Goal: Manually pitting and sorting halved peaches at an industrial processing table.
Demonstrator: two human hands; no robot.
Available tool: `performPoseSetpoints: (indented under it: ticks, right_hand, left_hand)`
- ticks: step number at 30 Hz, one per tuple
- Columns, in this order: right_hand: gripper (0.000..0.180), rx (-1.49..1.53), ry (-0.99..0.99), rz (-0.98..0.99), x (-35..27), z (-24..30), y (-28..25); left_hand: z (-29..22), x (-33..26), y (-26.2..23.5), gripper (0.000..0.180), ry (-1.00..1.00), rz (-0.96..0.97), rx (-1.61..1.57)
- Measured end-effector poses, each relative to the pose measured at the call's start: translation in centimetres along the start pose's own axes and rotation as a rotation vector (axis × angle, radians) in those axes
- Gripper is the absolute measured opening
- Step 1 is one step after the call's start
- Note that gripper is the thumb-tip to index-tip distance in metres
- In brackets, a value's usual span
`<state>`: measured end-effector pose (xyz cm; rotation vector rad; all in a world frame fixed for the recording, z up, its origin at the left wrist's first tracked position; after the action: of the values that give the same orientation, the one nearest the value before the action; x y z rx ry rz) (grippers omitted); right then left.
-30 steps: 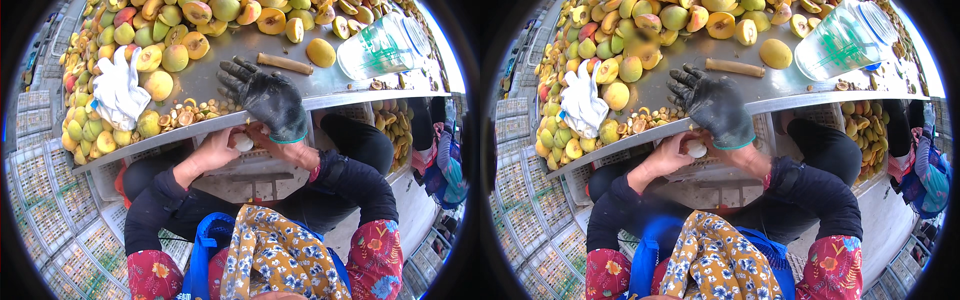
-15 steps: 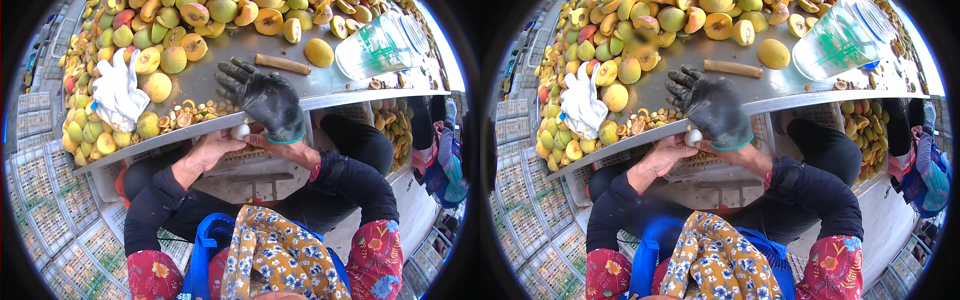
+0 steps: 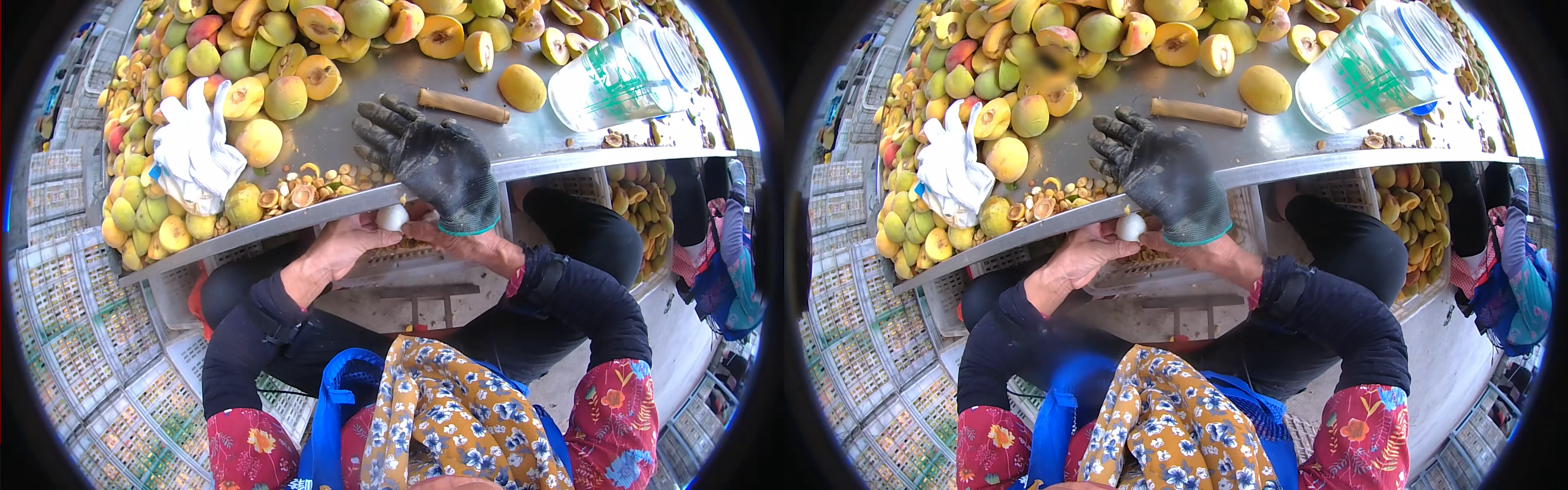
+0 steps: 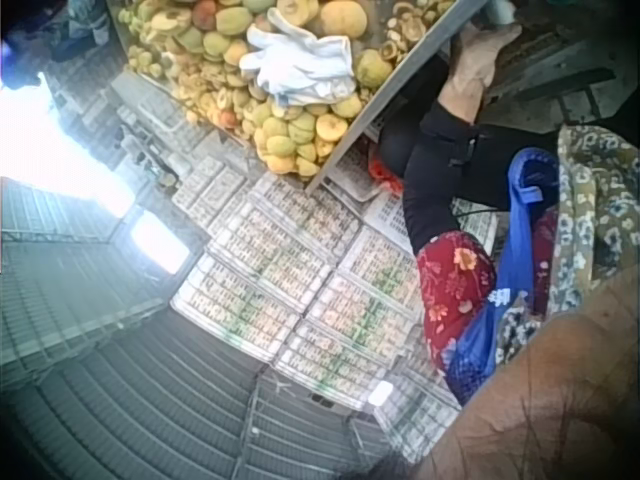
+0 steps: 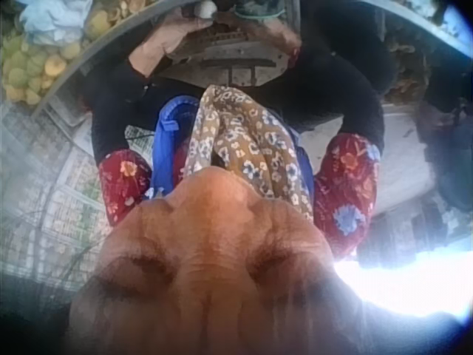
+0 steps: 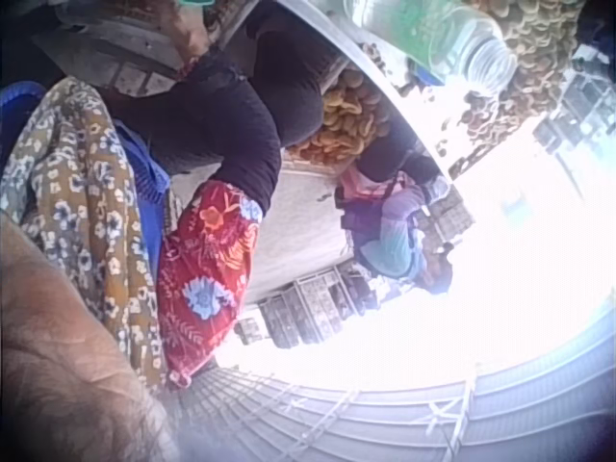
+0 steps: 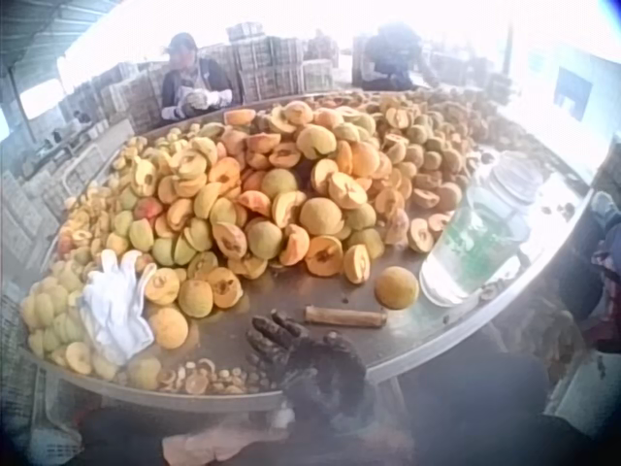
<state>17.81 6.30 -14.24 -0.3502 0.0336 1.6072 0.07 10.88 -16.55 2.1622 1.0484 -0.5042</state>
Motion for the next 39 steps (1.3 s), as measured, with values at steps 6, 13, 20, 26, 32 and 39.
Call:
performPoseSetpoints:
  ticks: [6, 13, 20, 26, 32, 39]
  right_hand:
    - [0.026, 0.027, 0.202, 0.047, 0.1, -0.6, 0.1]
    - [0.025, -0.105, -0.021, -0.03, 0.5, -0.1, -0.4]
    - [0.036, -0.154, -0.171, -0.031, 0.6, 0.3, -0.4]
    - [0.042, -0.188, -0.284, -0.045, 0.9, -0.6, -0.3]
    - [0.042, -0.315, -0.446, -0.16, 0.7, 1.2, -0.6]
    - [0.039, -0.352, -0.395, -0.12, 0.5, -4.0, -0.3]
  left_hand:
    - [-0.7, -0.3, 0.4, 0.063, -0.015, 0.039, -0.038]
    - [0.0, 0.1, -0.1, 0.06, -0.027, -0.003, 0.007]
    - [0.0, 0.0, -0.3, 0.063, -0.002, 0.066, -0.019]
    - [0.0, 0.0, 0.0, 0.067, -0.008, 0.093, -0.045]
    - [-0.4, -0.3, 0.3, 0.069, -0.001, 0.087, -0.034]
    - [-0.2, 0.0, 0.1, 0.07, 0.014, 0.076, -0.015]
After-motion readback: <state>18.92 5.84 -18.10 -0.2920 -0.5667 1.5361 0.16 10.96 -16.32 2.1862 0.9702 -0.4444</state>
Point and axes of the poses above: each hand's wrist, its own x-axis towards the middle knuckle, its own y-axis out of the palm, z = x × y, the point moved 3 cm from there along x, towards the middle knuckle, and after that the axes turned 7 degrees about -z, right-handed, at the moved point
